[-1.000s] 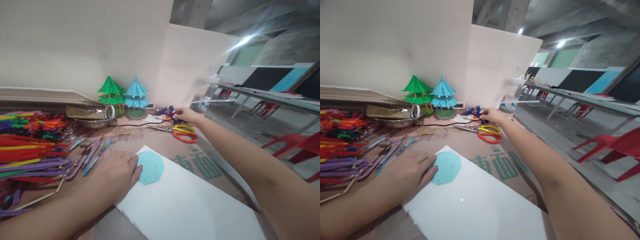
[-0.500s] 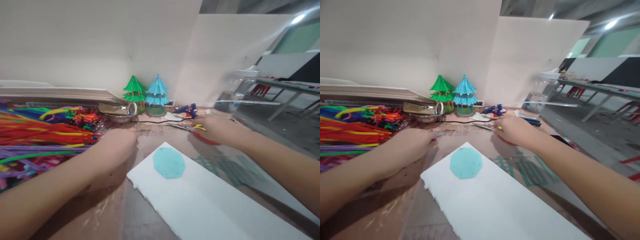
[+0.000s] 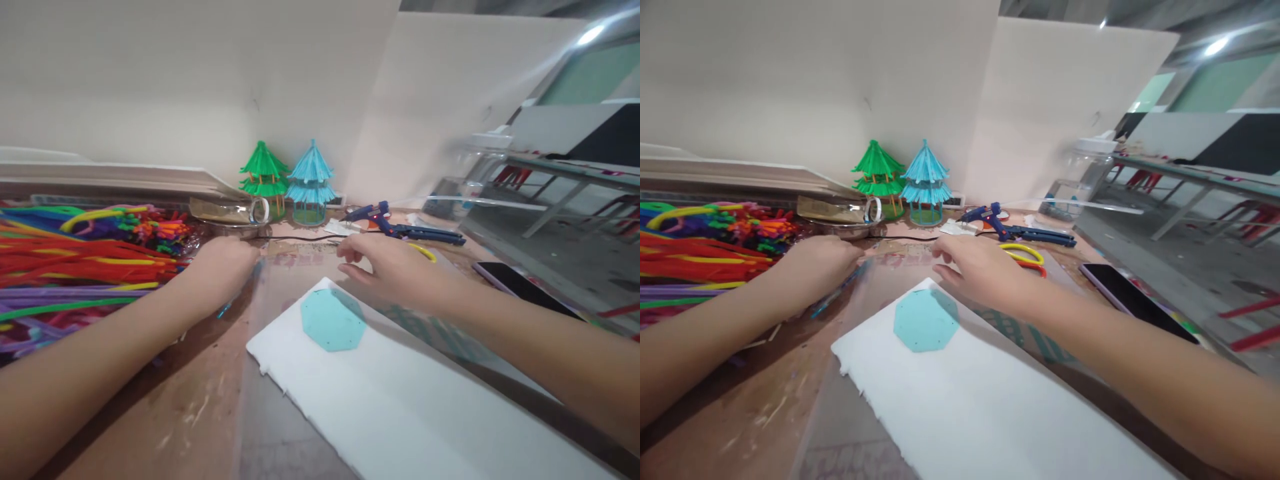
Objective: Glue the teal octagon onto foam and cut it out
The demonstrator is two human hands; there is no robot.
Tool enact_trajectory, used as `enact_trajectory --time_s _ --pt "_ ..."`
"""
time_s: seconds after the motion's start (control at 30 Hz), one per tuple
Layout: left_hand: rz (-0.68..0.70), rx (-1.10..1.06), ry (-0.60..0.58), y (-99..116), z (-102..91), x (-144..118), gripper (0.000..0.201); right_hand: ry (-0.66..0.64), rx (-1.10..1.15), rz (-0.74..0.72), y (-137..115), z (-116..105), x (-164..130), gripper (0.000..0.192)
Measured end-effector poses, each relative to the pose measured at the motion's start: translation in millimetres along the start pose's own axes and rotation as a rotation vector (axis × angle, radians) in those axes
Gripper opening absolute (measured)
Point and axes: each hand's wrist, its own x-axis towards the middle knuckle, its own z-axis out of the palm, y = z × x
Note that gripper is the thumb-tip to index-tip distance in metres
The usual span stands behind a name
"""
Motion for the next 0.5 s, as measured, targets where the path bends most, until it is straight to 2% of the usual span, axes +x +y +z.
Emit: enact_trajectory --time_s 0.1,0.17,0.2,0.3,0.33,0.4,0.5 --pt "0.098 0.144 0.032 23.1 -20.3 -6.9 0.032 0.163 0.013 -0.157 1.1 3.3 -1.3 0.026" --pt "0.207 0.113 0.087 42.1 -28.8 -14.7 0.041 0.247 -0.008 -0.263 -1.1 5.8 -1.4 0.034" --pt "0.281 0.081 0.093 50.5 -29.9 -18.7 0.043 0.261 -0.017 -0.311 -2.9 7.3 -1.6 0.035" --pt "0.376 -0.008 0.259 65.3 -24.2 -26.8 0.038 0.213 -0.014 -0.403 -8.7 12.8 -5.5 0.024" --pt "0.374 -0.049 0.312 66.5 -21.3 -27.4 0.036 0.177 -0.003 -0.392 -9.9 14.7 -8.3 0.023" --pt "0.317 -0.131 0.373 65.0 -16.8 -25.5 0.029 0.113 0.038 -0.281 -10.5 18.3 -15.8 0.026" --pt "0.234 -0.187 0.345 60.6 -11.2 -19.9 0.025 0.05 0.147 -0.016 -6.9 21.7 -28.5 0.025"
